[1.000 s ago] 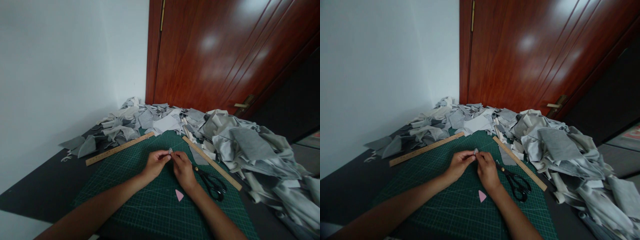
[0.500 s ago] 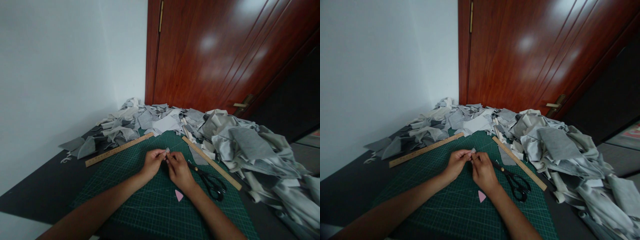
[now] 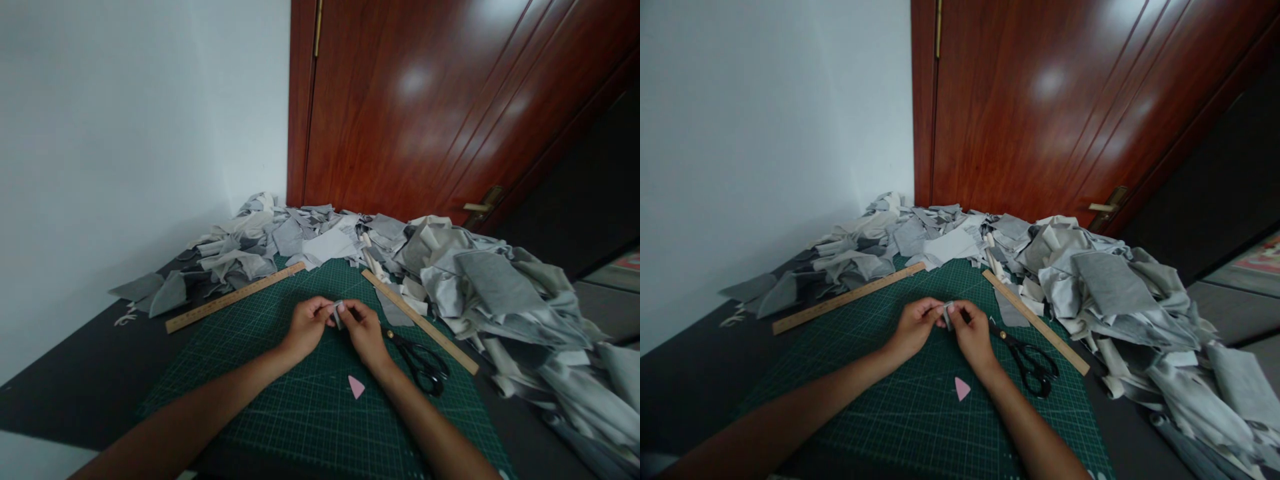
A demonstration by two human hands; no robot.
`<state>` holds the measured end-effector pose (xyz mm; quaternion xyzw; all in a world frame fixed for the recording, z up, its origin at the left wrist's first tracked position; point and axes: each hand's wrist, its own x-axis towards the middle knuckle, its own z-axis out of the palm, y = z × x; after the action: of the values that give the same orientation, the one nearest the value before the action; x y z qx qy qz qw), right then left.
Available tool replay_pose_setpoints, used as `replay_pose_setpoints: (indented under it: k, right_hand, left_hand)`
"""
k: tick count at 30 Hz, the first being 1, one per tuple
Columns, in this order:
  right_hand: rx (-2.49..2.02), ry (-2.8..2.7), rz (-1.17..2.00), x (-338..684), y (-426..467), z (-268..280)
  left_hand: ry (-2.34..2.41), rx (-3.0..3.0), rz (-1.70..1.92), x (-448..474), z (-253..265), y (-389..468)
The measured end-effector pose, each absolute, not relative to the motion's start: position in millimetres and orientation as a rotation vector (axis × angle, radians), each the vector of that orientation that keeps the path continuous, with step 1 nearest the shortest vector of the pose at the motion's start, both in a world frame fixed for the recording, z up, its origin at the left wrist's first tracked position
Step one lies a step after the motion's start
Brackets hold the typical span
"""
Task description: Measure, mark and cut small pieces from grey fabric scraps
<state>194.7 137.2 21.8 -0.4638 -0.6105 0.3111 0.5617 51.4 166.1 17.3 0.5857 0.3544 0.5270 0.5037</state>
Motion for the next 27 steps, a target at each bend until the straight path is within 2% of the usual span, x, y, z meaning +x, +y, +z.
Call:
replay_pose_setpoints:
  k: [18,27]
  right_hand:
    - [-1.117,-1.406,0.755,193.1,137.2,13.8]
    - [-0.902,-2.061,0.166,233.9,140.1,28.4]
  left_hand:
    - [0.816,1.18,1.213,51.8,18.7,165.0]
    - [0.811,0.872,1.034,43.6,21.3,173.2]
